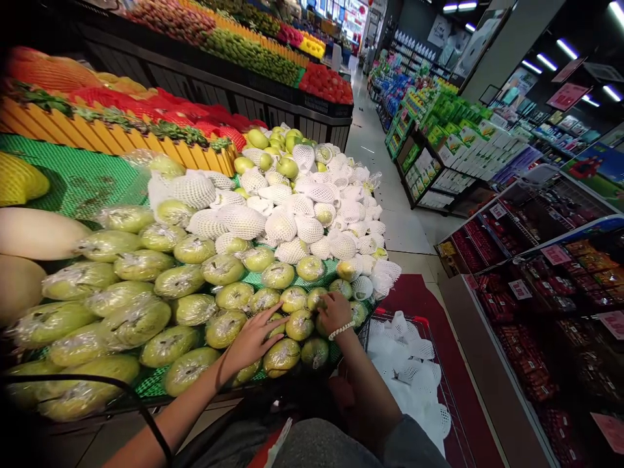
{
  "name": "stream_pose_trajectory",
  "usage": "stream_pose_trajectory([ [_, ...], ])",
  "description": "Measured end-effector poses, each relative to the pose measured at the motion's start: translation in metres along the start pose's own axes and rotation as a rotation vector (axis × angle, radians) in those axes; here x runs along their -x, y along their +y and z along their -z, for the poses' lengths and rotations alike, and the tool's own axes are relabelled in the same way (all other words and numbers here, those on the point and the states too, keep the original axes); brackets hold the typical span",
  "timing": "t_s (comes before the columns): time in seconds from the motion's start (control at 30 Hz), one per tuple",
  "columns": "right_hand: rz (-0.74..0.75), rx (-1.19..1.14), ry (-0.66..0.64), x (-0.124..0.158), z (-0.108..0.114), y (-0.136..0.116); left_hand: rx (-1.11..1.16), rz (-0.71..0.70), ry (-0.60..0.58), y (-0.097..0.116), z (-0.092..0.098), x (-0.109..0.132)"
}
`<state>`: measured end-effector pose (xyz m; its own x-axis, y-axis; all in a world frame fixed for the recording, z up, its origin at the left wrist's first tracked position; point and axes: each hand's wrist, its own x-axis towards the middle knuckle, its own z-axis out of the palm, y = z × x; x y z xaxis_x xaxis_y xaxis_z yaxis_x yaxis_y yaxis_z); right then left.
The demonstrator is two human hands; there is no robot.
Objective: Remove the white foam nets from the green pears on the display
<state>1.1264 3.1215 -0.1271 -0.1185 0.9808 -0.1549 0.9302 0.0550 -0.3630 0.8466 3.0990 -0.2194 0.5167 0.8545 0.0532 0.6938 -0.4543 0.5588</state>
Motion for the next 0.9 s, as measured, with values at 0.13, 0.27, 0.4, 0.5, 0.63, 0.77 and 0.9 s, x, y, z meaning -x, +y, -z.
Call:
stream_pose_trajectory([
  [0.13,-0.053,-0.003,0.167,-0.039,0.024,0.006,0.001,0.002,0.022,0.000,-0.002,0.000],
  [0.27,-0.139,0.019,0.324,-0.098,0.056,0.011,0.007,-0.011,0.040,-0.001,-0.003,0.000],
  [0.4,-0.205,0.084,0.198,-0.154,0.083,0.016,0.011,-0.018,0.046,-0.001,-0.001,0.000],
  [0.5,-0.152,0.069,0.121,-0.175,0.095,0.018,0.017,-0.008,0.036,0.001,0.001,0.001],
  [0.63,-0.146,-0.022,0.209,-0.165,0.100,0.013,0.026,-0.015,0.042,0.002,0.004,0.002],
  [0.77,-0.212,-0.617,0.488,-0.122,0.083,-0.009,0.110,-0.064,0.132,0.013,0.013,0.000],
  [0.9,-0.270,-1.395,0.224,-0.069,0.041,-0.042,0.468,-0.013,0.236,0.047,0.033,-0.015],
])
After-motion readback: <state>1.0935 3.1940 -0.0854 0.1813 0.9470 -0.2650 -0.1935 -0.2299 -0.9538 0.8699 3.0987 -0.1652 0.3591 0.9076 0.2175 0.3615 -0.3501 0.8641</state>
